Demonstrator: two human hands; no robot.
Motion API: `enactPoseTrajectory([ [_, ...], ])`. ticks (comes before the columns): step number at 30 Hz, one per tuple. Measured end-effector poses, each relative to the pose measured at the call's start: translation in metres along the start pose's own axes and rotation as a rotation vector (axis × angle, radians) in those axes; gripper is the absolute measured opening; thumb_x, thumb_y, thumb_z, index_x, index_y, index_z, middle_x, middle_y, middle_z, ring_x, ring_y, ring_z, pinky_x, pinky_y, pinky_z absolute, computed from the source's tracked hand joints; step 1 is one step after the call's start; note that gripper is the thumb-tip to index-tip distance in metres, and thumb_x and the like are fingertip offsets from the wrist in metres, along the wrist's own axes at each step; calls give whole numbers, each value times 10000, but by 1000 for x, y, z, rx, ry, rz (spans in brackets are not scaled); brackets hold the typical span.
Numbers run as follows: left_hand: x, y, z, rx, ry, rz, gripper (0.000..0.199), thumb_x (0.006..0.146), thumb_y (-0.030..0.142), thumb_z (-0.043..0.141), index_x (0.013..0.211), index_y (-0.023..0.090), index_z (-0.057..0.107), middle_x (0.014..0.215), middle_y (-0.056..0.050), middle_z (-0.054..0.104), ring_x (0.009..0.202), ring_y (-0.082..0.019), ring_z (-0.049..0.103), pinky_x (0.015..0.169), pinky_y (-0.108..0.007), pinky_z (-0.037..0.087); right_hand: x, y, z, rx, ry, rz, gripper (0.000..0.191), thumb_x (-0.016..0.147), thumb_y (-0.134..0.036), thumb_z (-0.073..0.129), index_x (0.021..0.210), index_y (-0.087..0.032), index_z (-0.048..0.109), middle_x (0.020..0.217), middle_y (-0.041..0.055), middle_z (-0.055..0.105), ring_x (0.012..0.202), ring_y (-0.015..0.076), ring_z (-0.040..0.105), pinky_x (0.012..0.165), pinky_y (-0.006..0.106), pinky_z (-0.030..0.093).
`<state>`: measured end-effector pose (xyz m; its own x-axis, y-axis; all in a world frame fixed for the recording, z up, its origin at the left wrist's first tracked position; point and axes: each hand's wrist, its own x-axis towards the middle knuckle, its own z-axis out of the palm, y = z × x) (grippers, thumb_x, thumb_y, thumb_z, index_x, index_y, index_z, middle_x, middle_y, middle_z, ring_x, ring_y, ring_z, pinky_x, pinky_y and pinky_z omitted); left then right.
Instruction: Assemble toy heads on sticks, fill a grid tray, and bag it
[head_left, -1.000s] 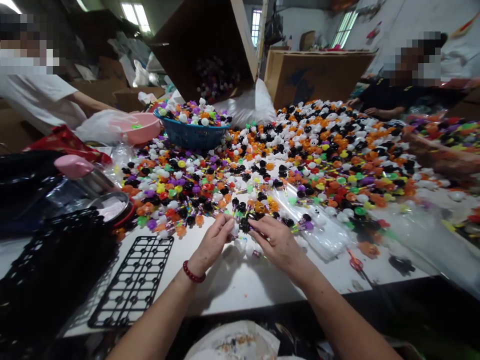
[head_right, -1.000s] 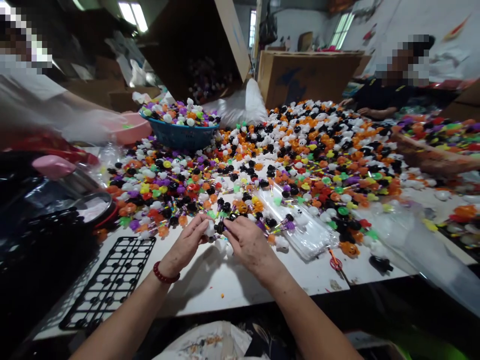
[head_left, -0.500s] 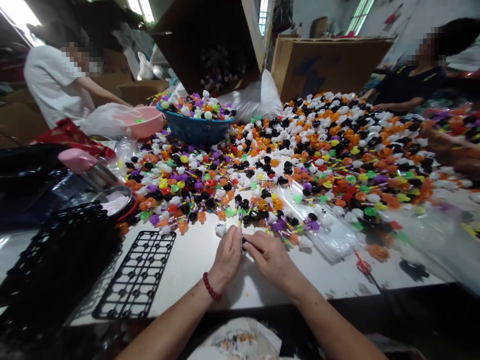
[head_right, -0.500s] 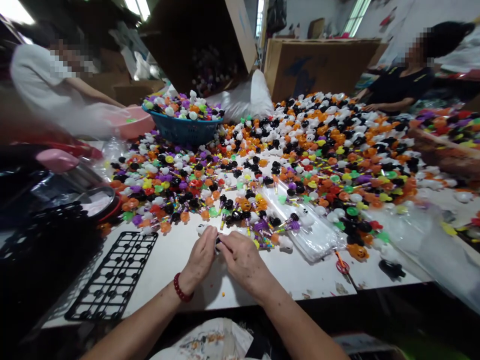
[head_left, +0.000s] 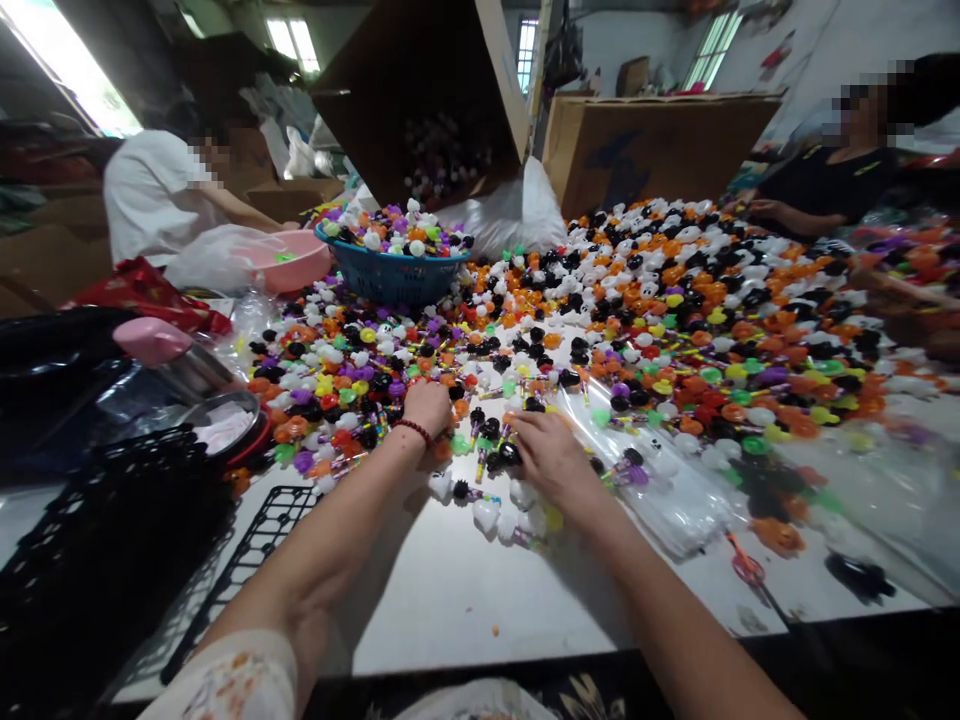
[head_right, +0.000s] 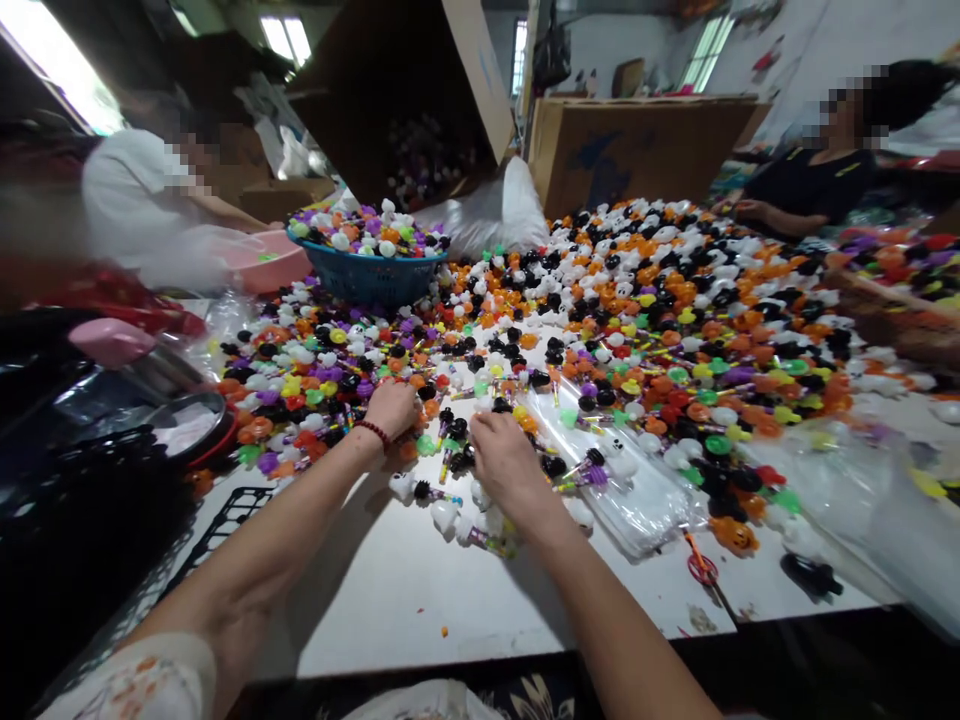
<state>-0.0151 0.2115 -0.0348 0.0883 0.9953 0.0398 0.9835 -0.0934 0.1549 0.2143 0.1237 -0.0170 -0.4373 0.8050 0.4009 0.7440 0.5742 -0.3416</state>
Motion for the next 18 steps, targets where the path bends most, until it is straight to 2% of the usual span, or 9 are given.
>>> enactPoseTrajectory([
  [3, 10, -4, 5, -14, -76, -4, 204, 784, 129, 561, 949, 90, 676, 959, -199, 661, 985, -315, 608, 902, -414, 440, 52, -8, 27, -131, -256, -23, 282, 917, -42, 455, 1059, -142, 677, 1122, 125, 652, 1018, 250, 556, 897, 342, 461],
  [5, 9, -8, 6, -34, -121, 19, 180, 764, 127, 588, 918, 98, 676, 997, -194, 644, 976, -298, 622, 894, -390, 453, 84, -8, 47, -185, -356, -33, 277, 897, -24, 468, 1040, -120, 684, 1110, 150, 650, 1029, 256, 565, 913, 339, 444],
  [9, -6, -19, 1, -95, -117, 61, 158, 728, 92, 622, 883, 115, 644, 1058, -176, 601, 988, -270, 616, 914, -361, 452, 124, -4, 78, -179, -403, -21, 164, 874, -71, 564, 949, -96, 708, 1082, 187, 659, 1072, 285, 564, 935, 348, 430],
  [11, -17, -24, -5, -121, -54, 66, 190, 764, 101, 605, 952, 124, 607, 1092, -172, 580, 1039, -269, 589, 941, -364, 439, 130, -3, 84, -174, -401, -2, 157, 884, -72, 558, 934, -95, 705, 1093, 195, 658, 1120, 300, 545, 956, 358, 418],
  [13, -30, -27, -12, -207, 61, 12, 214, 834, 177, 580, 1042, 139, 549, 1063, -151, 578, 1033, -261, 578, 924, -370, 443, 128, -4, 83, -167, -384, 25, 139, 894, -118, 589, 992, -92, 685, 1156, 206, 637, 1162, 317, 524, 961, 371, 414],
  [15, -47, -27, -18, -498, 200, -134, 260, 879, 299, 565, 1091, 167, 492, 938, -92, 591, 898, -228, 600, 816, -349, 472, 118, -9, 76, -164, -373, 59, 254, 871, -206, 674, 1091, -83, 636, 1169, 214, 628, 1118, 319, 553, 914, 371, 436],
  [16, -56, -25, -20, -732, 254, -217, 286, 887, 357, 558, 1098, 184, 471, 869, -54, 587, 804, -200, 600, 740, -322, 475, 110, -13, 72, -156, -367, 83, 312, 873, -245, 685, 1129, -85, 607, 1130, 204, 642, 1055, 304, 583, 871, 360, 450],
  [18, -74, -20, -22, -1263, 287, -330, 305, 876, 426, 565, 1058, 204, 463, 778, 0, 572, 660, -141, 572, 616, -256, 441, 87, -23, 62, -81, -307, 122, 254, 939, -278, 603, 1130, -113, 581, 1004, 144, 671, 908, 247, 618, 792, 325, 454],
])
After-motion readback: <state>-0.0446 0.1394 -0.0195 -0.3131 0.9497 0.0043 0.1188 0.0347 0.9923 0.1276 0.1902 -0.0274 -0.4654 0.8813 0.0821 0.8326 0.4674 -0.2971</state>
